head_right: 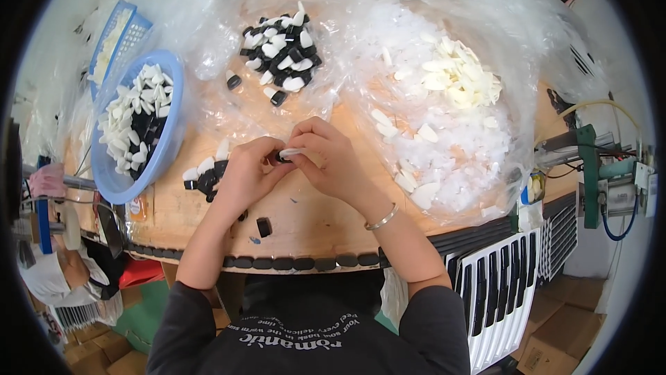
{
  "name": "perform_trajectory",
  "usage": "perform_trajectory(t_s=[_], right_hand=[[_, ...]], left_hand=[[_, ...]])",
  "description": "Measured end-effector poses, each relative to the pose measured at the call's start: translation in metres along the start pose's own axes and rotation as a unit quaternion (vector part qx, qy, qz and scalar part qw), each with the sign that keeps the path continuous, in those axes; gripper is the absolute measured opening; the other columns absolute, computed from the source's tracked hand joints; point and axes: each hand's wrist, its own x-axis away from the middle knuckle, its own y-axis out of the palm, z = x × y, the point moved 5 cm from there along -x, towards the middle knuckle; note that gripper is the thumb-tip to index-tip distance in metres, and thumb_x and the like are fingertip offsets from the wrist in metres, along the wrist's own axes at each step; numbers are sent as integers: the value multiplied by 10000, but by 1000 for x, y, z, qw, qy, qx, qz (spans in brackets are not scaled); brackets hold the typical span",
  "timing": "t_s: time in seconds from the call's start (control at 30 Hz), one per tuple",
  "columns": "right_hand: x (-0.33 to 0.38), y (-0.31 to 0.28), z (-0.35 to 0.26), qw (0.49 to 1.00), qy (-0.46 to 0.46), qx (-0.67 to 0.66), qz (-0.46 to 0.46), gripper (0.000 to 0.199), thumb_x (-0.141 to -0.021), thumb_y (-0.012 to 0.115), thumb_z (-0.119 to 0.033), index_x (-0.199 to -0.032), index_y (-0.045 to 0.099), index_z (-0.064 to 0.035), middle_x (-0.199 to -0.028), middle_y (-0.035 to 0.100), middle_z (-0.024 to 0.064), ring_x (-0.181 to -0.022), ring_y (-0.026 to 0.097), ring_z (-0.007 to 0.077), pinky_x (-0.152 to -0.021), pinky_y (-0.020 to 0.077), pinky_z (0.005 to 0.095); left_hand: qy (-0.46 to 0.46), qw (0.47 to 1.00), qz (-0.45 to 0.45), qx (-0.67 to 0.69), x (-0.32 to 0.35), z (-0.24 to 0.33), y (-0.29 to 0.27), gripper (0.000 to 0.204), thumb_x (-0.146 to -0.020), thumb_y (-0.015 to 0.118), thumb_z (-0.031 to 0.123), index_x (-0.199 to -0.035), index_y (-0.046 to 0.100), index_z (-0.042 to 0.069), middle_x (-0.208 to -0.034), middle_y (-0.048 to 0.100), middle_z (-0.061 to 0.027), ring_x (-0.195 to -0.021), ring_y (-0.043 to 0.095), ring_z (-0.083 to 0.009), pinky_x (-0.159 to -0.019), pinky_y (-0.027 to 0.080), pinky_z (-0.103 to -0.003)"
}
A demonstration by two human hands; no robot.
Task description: Assembling small black and white plastic components at a manufacturing workbench.
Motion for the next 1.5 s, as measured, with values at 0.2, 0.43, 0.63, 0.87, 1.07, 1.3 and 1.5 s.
perform_trajectory(t_s=[0.2,0.43,0.63,0.87,1.07,1.3,1.5], right_hand=[[0,0,3,999,3,28,-25,164,-749,695,47,-889,656,-29,-960,621,86,-858,617,224,-734,505,299],[2,2,15,993,87,-84,8,185,-814,629,79,-982,660,9,-1040,629,103,-945,624,176,-808,508,273],[8,14,21,961,165,-221,25,216,-900,553,47,-1114,570,71,-1100,602,91,-967,619,133,-840,524,245],[9,15,18,979,124,-161,18,225,-891,577,40,-1115,562,56,-1087,605,96,-952,624,140,-840,518,245],[11,13,13,972,134,-153,117,255,-846,643,57,-1078,552,4,-1027,630,81,-922,620,128,-814,507,240],[9,7,0,993,26,76,83,424,-790,720,34,-1091,426,-19,-1015,630,95,-853,622,127,-733,521,236],[10,4,-7,993,20,56,105,357,-771,749,6,-1009,483,-5,-957,664,96,-766,633,133,-678,521,239]], left_hand=[[33,997,65,34,1,-8,7,281,-687,767,10,-943,650,8,-817,650,-113,-709,634,-212,-652,510,-308],[-62,896,145,415,5,-25,18,224,-812,650,-98,-1019,601,-29,-940,642,-69,-845,609,-113,-772,495,-230],[-40,900,132,413,9,-34,21,164,-864,581,-103,-1017,583,-43,-978,602,-62,-868,582,-105,-794,470,-211],[40,959,151,236,6,-23,15,78,-850,569,-66,-900,549,-10,-859,579,-83,-735,542,-159,-718,439,-246],[-41,947,136,290,9,-31,22,62,-923,519,12,-964,472,13,-820,517,-42,-754,471,-119,-709,409,-239],[-69,907,113,399,5,-21,21,95,-932,508,-25,-1023,524,-3,-917,570,-34,-845,523,-68,-767,428,-208],[-74,884,79,455,8,-30,23,69,-918,548,-34,-981,547,-3,-916,598,-35,-807,555,-67,-756,445,-199]])
